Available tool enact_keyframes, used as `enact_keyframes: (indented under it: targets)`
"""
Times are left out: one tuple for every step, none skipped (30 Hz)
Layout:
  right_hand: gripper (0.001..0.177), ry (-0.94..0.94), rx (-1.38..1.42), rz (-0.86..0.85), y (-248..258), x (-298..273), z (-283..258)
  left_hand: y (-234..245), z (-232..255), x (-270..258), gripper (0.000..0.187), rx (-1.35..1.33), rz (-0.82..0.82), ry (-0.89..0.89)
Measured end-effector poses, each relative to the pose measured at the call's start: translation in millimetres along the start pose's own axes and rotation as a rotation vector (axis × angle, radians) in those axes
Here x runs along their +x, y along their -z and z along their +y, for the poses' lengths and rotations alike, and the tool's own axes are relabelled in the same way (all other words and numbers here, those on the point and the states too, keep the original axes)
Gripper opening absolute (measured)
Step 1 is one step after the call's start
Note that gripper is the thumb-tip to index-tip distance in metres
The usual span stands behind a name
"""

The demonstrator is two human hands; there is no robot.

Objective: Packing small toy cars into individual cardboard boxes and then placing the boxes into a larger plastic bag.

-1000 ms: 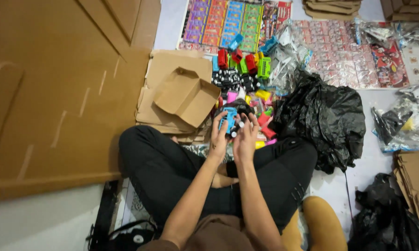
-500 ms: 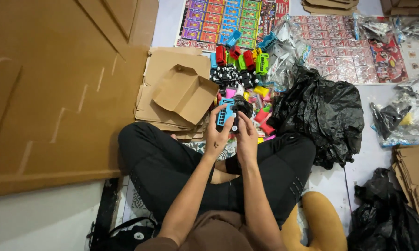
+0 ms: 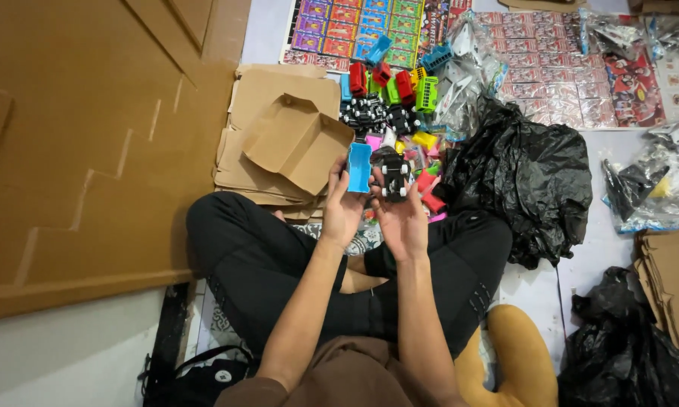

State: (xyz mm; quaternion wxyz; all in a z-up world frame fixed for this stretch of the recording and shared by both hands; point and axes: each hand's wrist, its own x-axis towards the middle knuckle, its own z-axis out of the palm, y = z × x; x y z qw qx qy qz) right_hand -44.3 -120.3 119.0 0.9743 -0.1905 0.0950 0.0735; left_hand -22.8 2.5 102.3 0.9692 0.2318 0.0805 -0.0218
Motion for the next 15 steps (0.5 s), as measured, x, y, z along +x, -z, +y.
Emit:
enact_keyframes:
  targets:
    - [0.044, -0.002, -0.001, -0.001, 2, 1, 0, -2, 2, -2, 0.041, -0.001, 0.000, -0.002]
    - [0.043, 0.009, -0.017, 0.022, 5, 3, 0, -4, 3, -3, 0.041, -0.018, -0.012, 0.014]
    - [0.043, 0.021, -0.033, 0.046, 7, 5, 0, -6, 5, -5, 0.041, -0.035, -0.024, 0.030]
    - [0.043, 0.021, -0.034, 0.045, 15, 7, 1, -6, 4, -5, 0.041, -0.036, -0.025, 0.030]
    - [0.043, 0.037, -0.076, 0.064, 23, 9, 2, -6, 4, -5, 0.042, -0.011, -0.045, 0.027]
    - [0.043, 0.053, -0.118, 0.083, 31, 11, 3, -7, 3, -5, 0.043, 0.013, -0.063, 0.025]
    - [0.043, 0.053, -0.119, 0.083, 23, 5, 5, -9, 1, -7, 0.043, 0.012, -0.063, 0.024]
    - [0.043, 0.199, -0.412, 0.149, 15, -1, 8, -12, 0, -9, 0.055, 0.085, -0.112, -0.028]
    - [0.048, 0.346, -0.705, 0.215, 7, -6, 11, -15, -2, -10, 0.067, 0.158, -0.161, -0.080]
    - [0.048, 0.347, -0.705, 0.214, -2, -8, 13, -14, -4, -10, 0.067, 0.157, -0.162, -0.081]
    - [0.051, 0.492, -0.854, 0.150, -11, -11, 15, -12, -6, -11, 0.073, 0.265, -0.182, -0.112]
    - [0.056, 0.635, -1.000, 0.084, -20, -15, 18, -10, -8, -12, 0.078, 0.373, -0.200, -0.143]
    - [0.056, 0.634, -1.001, 0.084, -18, -14, 18, -12, -9, -13, 0.078, 0.373, -0.198, -0.143]
    - [0.047, 0.686, -1.045, 0.080, -16, -13, 19, -13, -10, -13, 0.076, 0.405, -0.201, -0.171]
    - [0.039, 0.738, -1.089, 0.076, -14, -12, 20, -14, -11, -12, 0.074, 0.438, -0.203, -0.200]
